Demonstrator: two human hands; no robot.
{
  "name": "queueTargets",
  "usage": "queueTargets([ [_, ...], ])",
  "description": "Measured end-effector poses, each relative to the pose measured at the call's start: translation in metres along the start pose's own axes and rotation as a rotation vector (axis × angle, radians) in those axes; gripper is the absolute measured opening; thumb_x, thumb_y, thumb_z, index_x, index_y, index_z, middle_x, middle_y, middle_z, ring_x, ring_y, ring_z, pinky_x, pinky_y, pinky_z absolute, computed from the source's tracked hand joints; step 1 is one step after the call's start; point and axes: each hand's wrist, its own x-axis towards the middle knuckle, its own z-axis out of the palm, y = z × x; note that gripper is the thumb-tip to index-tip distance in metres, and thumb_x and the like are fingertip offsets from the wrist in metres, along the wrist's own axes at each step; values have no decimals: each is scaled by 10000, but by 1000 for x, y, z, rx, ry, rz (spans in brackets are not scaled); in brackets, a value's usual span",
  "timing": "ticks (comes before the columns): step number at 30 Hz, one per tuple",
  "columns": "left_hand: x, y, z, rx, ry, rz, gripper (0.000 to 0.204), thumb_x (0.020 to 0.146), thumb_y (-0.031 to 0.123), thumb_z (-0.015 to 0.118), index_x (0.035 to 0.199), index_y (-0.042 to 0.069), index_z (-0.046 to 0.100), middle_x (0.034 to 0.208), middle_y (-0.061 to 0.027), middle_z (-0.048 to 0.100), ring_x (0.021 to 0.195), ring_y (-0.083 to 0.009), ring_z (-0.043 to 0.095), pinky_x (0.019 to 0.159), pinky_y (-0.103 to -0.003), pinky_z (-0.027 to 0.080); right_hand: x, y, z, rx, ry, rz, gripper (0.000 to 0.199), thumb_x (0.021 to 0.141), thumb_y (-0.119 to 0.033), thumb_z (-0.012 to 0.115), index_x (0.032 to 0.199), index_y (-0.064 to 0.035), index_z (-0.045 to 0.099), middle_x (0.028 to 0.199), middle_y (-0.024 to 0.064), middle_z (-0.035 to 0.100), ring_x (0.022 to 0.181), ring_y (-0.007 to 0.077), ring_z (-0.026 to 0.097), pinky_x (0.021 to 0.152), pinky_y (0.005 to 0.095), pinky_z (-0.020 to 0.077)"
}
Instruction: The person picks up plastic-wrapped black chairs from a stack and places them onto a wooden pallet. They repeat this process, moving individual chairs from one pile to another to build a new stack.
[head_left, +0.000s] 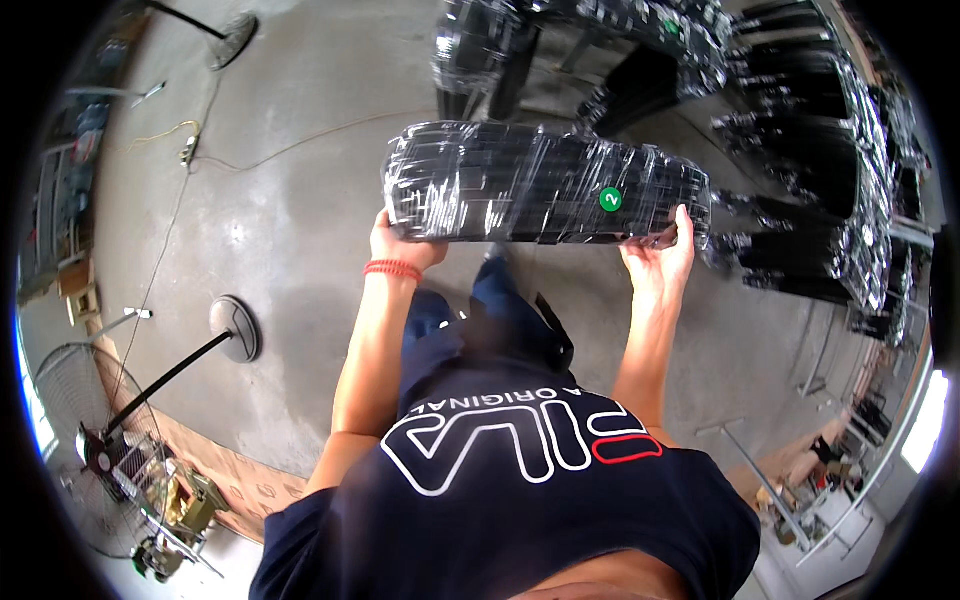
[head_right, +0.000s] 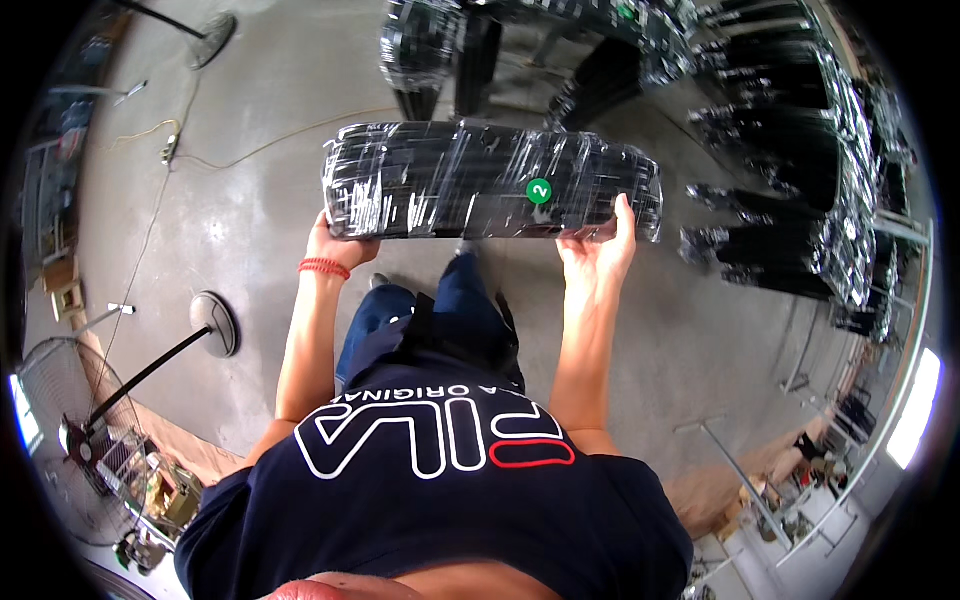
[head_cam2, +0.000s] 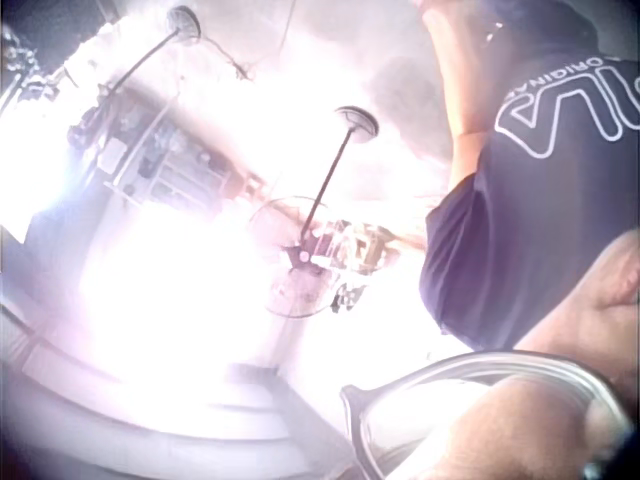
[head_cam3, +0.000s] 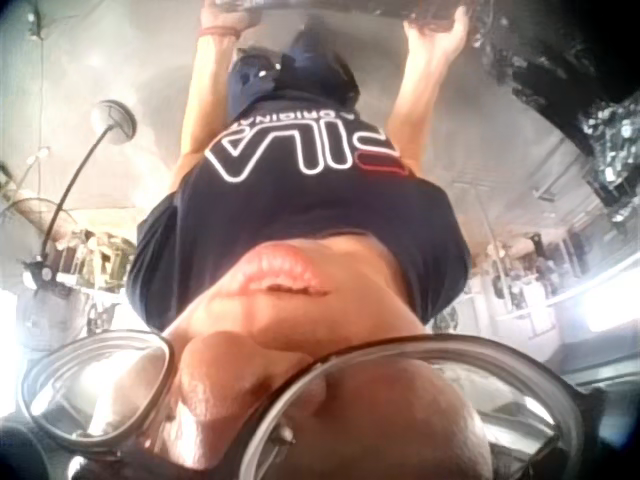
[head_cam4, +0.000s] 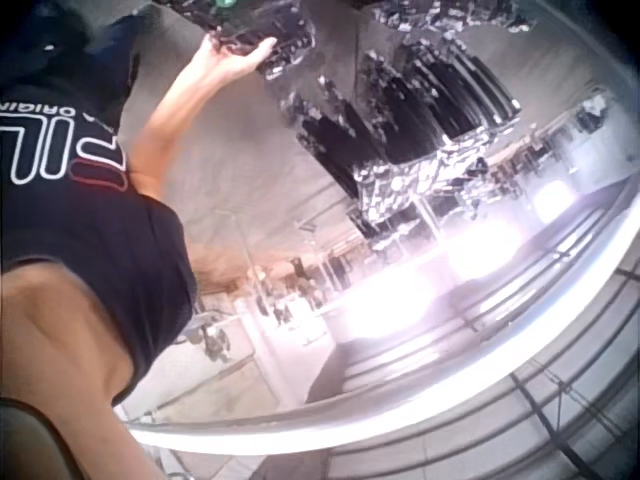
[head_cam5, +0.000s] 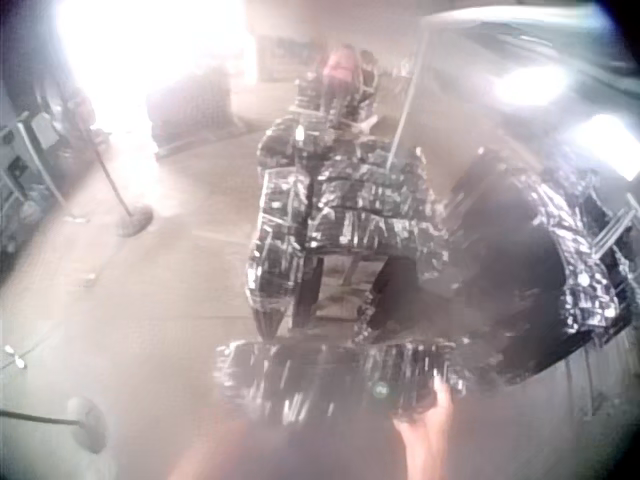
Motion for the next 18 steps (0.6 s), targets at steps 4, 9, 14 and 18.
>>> queueTargets([
  [4, -39, 89, -15, -33, -177, -36, 377, 821, 278, 307, 977, 63, 575, 1020, -90, 590, 956, -243, 551, 876, -400, 402, -28, 59, 41, -33, -81, 111, 186, 779, -201, 584, 906, -69, 551, 872, 91, 616, 747, 223, 608, 595, 365, 522],
  [9, -80, 194, -29, -110, -174, 78, 293, 815, 256, 378, 889, 72, 593, 882, -48, 624, 811, -204, 595, 733, -355, 475, -47, 154, 90, -163, -144, 247, 123, 774, -200, 595, 812, -98, 540, 834, 81, 607, 743, 227, 595, 626, 385, 502],
  [14, -109, 289, -16, -101, -221, 196, 274, 811, 256, 379, 842, 88, 594, 828, -33, 623, 750, -187, 590, 680, -328, 469, -59, 249, 144, -177, -155, 329, 155, 729, -197, 659, 779, -103, 545, 852, 94, 598, 735, 249, 565, 633, 383, 474],
  [18, -105, 381, 1, -117, -351, 124, 269, 792, 271, 409, 850, 90, 599, 851, -27, 622, 752, -176, 586, 684, -324, 466, -49, 320, 197, -218, -232, 336, 183, 713, -199, 674, 757, -104, 524, 747, 88, 585, 634, 268, 562, 579, 424, 472],
])
